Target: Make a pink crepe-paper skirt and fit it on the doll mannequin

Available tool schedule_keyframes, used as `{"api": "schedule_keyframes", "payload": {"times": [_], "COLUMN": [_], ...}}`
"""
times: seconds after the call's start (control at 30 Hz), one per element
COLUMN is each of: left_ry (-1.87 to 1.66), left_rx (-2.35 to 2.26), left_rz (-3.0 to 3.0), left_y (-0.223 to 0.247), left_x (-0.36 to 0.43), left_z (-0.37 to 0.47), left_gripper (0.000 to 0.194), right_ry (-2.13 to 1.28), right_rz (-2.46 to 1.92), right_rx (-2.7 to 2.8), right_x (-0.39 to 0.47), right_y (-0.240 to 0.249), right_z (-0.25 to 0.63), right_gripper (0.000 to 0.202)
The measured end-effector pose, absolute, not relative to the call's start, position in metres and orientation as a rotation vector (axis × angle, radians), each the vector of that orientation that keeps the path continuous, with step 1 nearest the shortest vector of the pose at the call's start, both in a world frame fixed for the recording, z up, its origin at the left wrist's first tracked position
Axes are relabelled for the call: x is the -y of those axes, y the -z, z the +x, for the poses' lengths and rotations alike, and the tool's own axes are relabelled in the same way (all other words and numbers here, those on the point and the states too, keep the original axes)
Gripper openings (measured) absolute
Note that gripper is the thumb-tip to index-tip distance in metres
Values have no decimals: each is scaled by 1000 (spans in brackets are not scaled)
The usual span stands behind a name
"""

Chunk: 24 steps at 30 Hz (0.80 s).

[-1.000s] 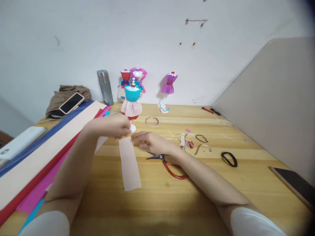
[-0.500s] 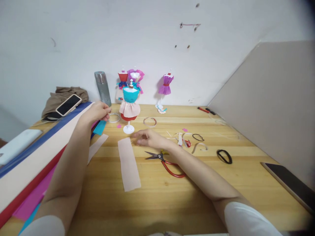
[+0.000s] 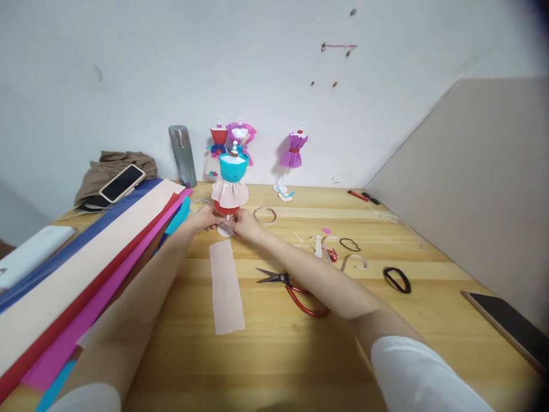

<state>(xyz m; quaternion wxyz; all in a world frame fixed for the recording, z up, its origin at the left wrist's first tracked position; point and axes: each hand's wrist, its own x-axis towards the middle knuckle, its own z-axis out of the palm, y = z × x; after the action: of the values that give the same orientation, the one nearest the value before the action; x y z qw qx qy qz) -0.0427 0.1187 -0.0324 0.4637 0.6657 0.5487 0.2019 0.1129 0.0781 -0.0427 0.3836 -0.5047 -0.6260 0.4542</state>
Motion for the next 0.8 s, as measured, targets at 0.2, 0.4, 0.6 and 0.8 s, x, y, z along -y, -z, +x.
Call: {"api": "schedule_keyframes", "payload": {"times": [0.2,0.4,0.6,0.8], "left_ry": [-406,-547,-552,-654], "left_rx": [-1237,-904,-698,-651], "left_rz": [1585,1475,1403,1395], "left_y": [25,12,-1,-12], "left_x": [-118,-102,-75,-48], "left_z": [-43,-31,-5,21], "left_gripper": [33,24,39,42], "right_ry": [-1025,-1165,-1293,-1308], "right_rz": [-1259,-1140,-1046,-1026], "right_rx": [1632,1597,1465,1410], "right_x": [-81,-50,-30,-32], "right_y": [25,1,-3,4], "right_z": [125,144,165,176], "right_gripper": [21,29,32,36]}}
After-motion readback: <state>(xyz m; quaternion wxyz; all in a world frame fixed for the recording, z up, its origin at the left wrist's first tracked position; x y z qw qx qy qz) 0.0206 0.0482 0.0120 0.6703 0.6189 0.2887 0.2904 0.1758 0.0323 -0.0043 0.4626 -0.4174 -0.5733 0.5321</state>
